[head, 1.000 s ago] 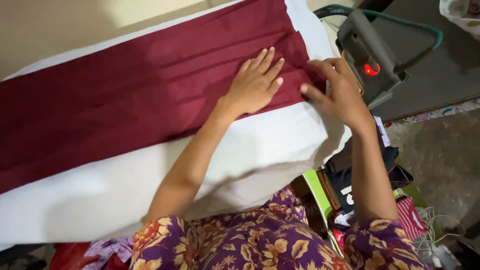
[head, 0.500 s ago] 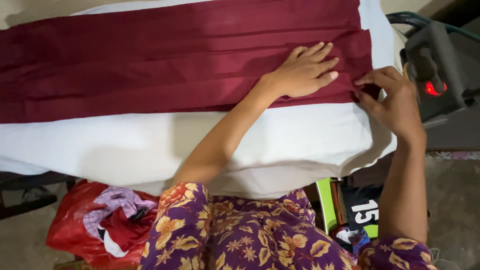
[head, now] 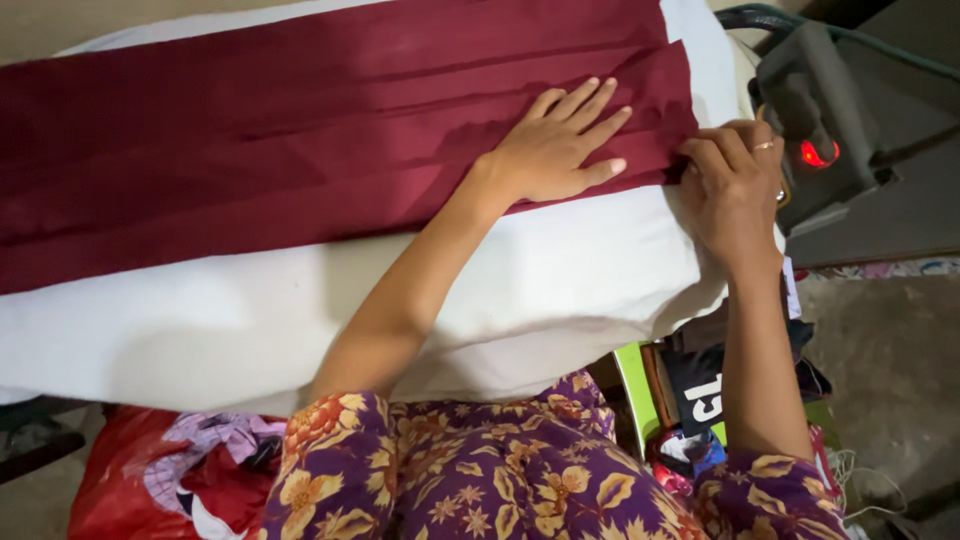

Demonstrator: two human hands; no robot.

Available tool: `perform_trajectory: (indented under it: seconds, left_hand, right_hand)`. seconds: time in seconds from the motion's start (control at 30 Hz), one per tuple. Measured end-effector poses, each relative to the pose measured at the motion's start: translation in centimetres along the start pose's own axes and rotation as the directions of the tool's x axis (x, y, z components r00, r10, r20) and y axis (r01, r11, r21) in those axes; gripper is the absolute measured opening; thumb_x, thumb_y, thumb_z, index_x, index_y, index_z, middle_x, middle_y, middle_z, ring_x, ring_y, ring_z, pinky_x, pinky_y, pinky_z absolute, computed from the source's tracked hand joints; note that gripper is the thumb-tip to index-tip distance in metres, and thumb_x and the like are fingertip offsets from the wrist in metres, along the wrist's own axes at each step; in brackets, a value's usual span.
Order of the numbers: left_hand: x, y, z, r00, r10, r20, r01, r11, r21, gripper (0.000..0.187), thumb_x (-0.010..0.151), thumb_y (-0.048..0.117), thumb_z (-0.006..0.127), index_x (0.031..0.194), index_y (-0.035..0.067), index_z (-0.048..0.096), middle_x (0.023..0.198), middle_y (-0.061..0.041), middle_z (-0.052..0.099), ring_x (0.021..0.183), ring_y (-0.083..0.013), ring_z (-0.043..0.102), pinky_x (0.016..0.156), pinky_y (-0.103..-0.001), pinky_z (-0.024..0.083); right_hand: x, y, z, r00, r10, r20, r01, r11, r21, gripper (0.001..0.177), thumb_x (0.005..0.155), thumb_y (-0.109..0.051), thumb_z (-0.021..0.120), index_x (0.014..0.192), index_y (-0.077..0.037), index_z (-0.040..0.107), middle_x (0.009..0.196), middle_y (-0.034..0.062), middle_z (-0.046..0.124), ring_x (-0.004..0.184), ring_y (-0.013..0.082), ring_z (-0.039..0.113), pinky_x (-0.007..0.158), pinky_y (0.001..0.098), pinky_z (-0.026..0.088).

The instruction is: The person irons a maroon fabric on an ironing board, folding it into a smaller rectangle and pressing each fold with an iron.

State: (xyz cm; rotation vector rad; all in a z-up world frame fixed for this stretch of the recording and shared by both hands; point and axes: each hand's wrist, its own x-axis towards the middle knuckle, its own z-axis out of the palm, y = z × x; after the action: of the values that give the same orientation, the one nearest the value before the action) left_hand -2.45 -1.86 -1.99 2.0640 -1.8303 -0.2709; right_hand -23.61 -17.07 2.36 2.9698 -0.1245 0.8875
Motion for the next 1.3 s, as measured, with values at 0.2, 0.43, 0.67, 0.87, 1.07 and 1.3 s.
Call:
perform_trajectory:
  seconds: [0.2,0.43,0.67,0.87,1.07,1.3]
  left_hand:
    - [-0.3,0.8,-1.0,1.000,0.004,-0.023,-0.003,0.999,0.039,0.076,0.103,0.062,0.038,0.162,0.013,0.032,0.169,-0.019,0.017,0.157,-0.0330,0.012,0.124,-0.051,0.010]
    - [-0.6,0.4,-1.9,0.998,0.053,0.025,-0.054,0.996,0.064,0.100,0.088,0.075,0.058,0.161,0.011,0.033,0.167,-0.023,0.020,0.156,-0.0378,0.017,0.123,-0.053,0.016]
    - [-1.4,0.4,-1.1,0.981,0.138,-0.137,-0.118,0.983,0.143,0.093,0.090,0.072,0.057,0.159,0.013,0.038,0.165,-0.023,0.027,0.151,-0.0382,0.023,0.120,-0.054,0.021]
    - [-0.7,1.1,0.3,0.979,0.057,-0.195,-0.016,0.978,0.209,0.056,0.116,0.048,0.041,0.163,0.018,0.041,0.170,-0.019,0.030,0.158,-0.0343,0.028,0.126,-0.054,0.023]
    - [0.1,2.5,1.6,0.954,0.052,-0.294,0.000,0.985,0.175,0.071,0.099,0.051,0.052,0.157,0.011,0.048,0.162,-0.028,0.028,0.151,-0.0400,0.027,0.119,-0.059,0.023]
    - [0.2,2.9,0.7,0.988,0.026,-0.150,0.012,0.969,0.248,0.068,0.096,0.056,0.056,0.143,0.007,0.059,0.162,-0.027,0.029,0.153,-0.0403,0.025,0.120,-0.061,0.021]
  right_hand:
    - [1.1,-0.6,-1.4,0.997,-0.074,0.024,0.073,0.997,0.032,0.033,0.080,-0.007,0.080,0.112,-0.006,0.072,0.111,0.0084,0.067,0.114,0.0306,0.062,0.102,0.0464,0.043]
    - [0.8,0.7,0.2,0.998,-0.058,0.030,0.059,0.998,-0.030,0.024,0.085,-0.003,0.080,0.107,-0.004,0.071,0.101,0.0069,0.064,0.102,0.0273,0.060,0.100,0.0415,0.045]
    - [0.9,-0.6,-0.5,0.992,-0.082,0.097,0.086,0.996,-0.030,0.027,0.077,-0.001,0.076,0.104,-0.004,0.072,0.112,0.0087,0.066,0.105,0.0301,0.059,0.097,0.0439,0.045]
    - [0.8,-1.8,-0.9,0.999,0.001,0.053,-0.006,0.995,0.098,0.017,0.091,-0.010,0.073,0.106,-0.002,0.071,0.114,0.0124,0.067,0.104,0.0306,0.058,0.093,0.0453,0.042]
    - [3.5,-2.5,1.3,0.992,0.123,-0.039,-0.125,0.991,-0.039,0.019,0.102,-0.015,0.074,0.114,-0.001,0.069,0.102,0.0133,0.065,0.098,0.0328,0.055,0.090,0.0473,0.041]
    - [6.9,-3.4,4.7,0.987,0.119,-0.107,-0.075,0.936,0.343,0.025,0.108,-0.001,0.064,0.132,0.003,0.062,0.141,0.0195,0.057,0.127,0.0388,0.056,0.110,0.0474,0.046]
